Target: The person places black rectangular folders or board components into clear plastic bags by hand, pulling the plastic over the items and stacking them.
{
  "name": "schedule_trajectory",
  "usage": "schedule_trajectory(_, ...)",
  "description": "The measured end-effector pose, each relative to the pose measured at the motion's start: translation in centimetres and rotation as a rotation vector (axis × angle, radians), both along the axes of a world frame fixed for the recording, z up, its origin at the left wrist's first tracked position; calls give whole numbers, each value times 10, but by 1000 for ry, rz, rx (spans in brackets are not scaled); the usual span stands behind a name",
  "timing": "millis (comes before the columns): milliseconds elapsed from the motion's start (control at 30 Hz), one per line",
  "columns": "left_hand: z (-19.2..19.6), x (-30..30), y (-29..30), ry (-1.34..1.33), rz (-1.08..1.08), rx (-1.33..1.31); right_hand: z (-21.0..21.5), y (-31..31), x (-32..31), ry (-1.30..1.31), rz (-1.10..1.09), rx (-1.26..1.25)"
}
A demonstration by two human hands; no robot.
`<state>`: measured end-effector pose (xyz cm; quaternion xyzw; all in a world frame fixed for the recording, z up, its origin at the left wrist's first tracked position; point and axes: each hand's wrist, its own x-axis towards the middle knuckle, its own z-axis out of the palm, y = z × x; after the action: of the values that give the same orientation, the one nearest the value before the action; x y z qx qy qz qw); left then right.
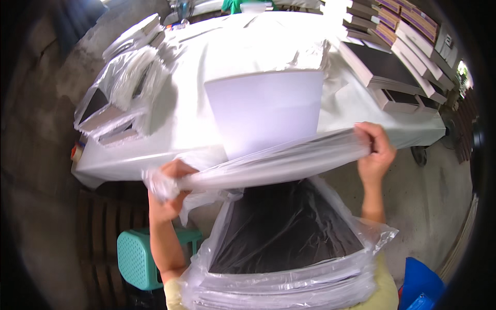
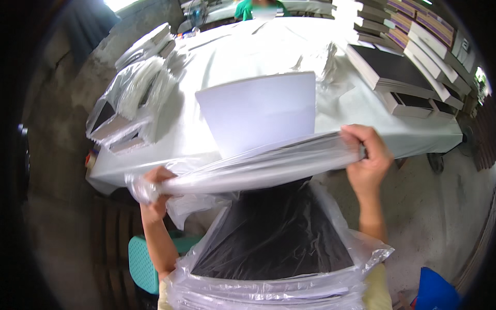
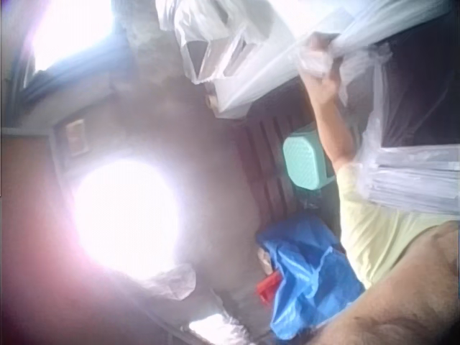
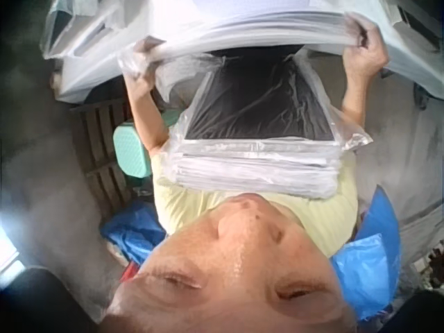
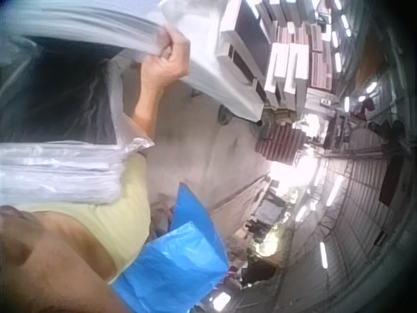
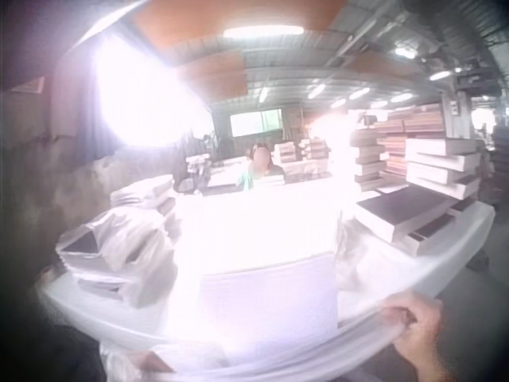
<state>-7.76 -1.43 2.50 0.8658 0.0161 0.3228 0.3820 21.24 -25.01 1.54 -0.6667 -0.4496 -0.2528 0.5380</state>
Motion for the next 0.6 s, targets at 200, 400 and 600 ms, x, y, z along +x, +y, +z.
schedule_trajectory(200, -17, 36, -5, 535, -55, -989, -7, -63, 23, 1061, 955, -9)
schedule_trajectory(400, -110, 44, 11, 534, -132, -1132, -105, -40, 40, 1642, 955, -202)
schedule_trajectory(600, -294, 13, 63, 646, 75, -1322, -274, -26, 62, 1448, 584, -491)
